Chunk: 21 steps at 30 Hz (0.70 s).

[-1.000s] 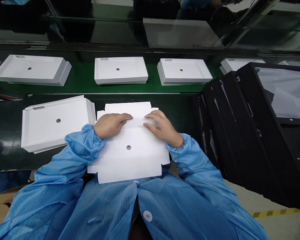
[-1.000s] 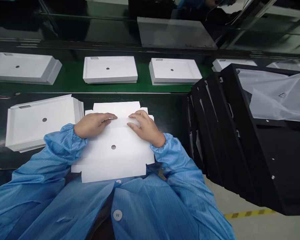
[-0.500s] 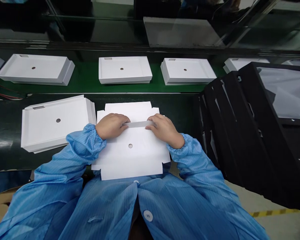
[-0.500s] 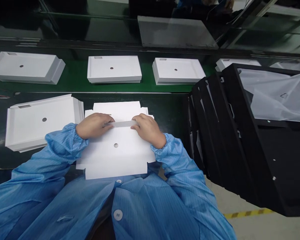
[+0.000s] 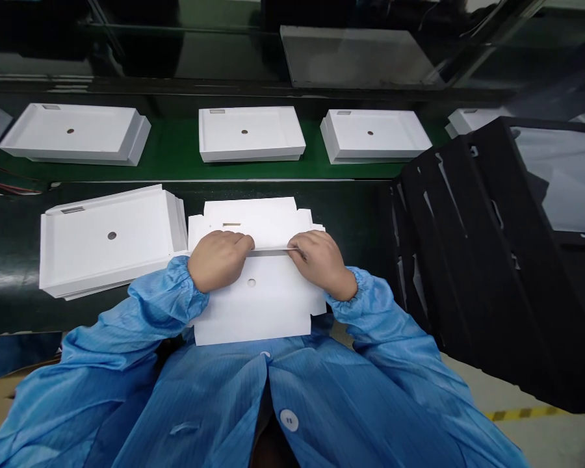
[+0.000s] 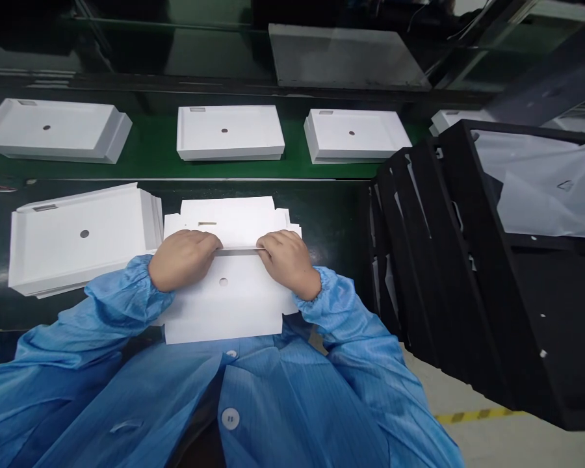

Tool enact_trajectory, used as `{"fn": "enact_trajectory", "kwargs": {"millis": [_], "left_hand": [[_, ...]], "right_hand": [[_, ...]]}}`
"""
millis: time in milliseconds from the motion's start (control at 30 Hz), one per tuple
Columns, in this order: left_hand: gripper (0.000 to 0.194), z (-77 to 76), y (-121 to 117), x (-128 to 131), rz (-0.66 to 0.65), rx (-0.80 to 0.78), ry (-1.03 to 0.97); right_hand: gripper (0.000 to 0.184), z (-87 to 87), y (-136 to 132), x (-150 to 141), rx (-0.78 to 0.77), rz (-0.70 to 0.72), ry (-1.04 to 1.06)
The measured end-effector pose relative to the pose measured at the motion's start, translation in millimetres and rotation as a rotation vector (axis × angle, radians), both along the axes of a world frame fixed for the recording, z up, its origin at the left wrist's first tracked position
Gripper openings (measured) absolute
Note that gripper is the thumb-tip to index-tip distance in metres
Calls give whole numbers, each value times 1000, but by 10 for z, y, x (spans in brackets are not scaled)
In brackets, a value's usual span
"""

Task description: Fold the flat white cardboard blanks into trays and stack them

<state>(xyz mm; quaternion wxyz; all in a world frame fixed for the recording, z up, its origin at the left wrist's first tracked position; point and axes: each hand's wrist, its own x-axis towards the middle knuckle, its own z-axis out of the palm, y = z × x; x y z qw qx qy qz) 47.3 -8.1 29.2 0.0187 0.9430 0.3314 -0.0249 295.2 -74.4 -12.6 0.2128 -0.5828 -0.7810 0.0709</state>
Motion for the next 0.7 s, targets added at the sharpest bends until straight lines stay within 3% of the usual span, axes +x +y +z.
{"fn": "enact_trajectory", "kwargs": {"millis": [200, 300, 467, 700], "left_hand": [[34, 297, 24, 52, 27, -82, 84], [34, 324, 69, 83, 35, -124, 95], [26, 108, 106, 109, -67, -94, 86], [30, -235, -59, 108, -84, 48, 52]], "right_hand": [[18, 202, 52, 48, -115, 32, 90], [20, 227, 101, 63, -152, 62, 87], [22, 140, 105, 13, -136, 129, -20], [25, -80, -53, -101, -95, 116, -229]]}}
